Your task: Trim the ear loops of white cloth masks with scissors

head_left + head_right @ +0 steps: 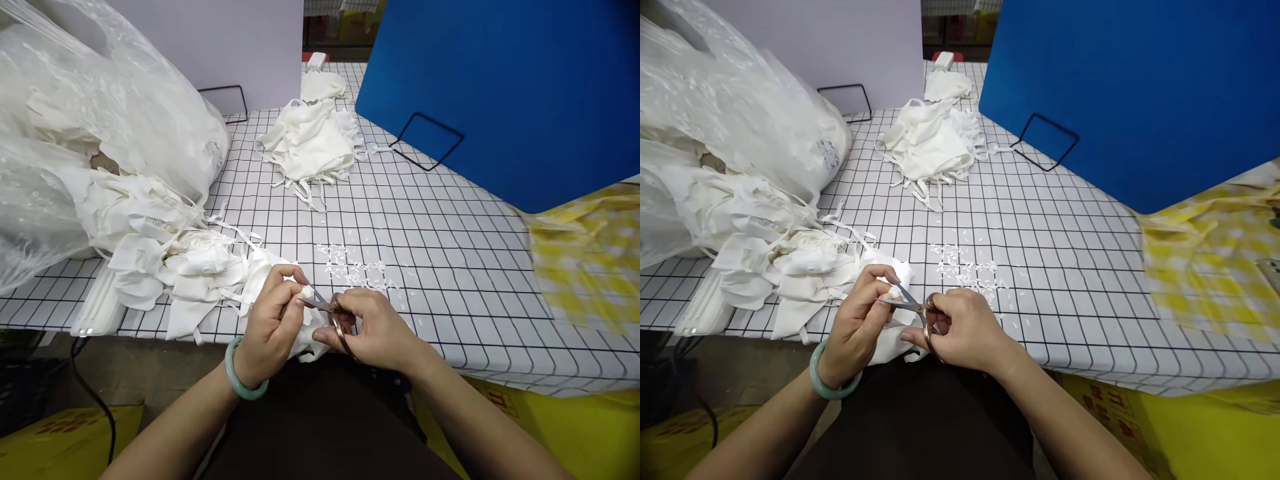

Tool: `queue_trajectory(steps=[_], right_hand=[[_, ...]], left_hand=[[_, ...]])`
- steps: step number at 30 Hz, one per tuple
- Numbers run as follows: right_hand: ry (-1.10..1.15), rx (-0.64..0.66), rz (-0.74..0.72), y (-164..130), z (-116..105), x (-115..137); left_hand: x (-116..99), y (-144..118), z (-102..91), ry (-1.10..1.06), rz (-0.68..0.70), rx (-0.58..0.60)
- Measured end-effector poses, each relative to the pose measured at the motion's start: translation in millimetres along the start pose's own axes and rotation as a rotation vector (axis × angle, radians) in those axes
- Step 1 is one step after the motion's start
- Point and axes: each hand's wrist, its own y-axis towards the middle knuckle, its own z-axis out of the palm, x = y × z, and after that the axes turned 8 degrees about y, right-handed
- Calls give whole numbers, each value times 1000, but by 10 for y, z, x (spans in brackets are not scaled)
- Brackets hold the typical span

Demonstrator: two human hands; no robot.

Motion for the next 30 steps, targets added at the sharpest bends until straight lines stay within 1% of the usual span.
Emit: queue_trajectory(steps=[6,11,22,27,30], right_hand=[[22,-8,-6,1,7,-2],[50,11,2,1,17,-14],[95,20,74,-30,36,-45],[85,-30,84,-86,10,-79],[73,-70,119,-163,-21,-130]], left_hand=[[-1,-11,5,39,25,27],[-3,-14,4,48,40,39],[-20,-9,13,55,67,53],[-30,26,56,62,96,76],[-27,63,120,59,110,129]])
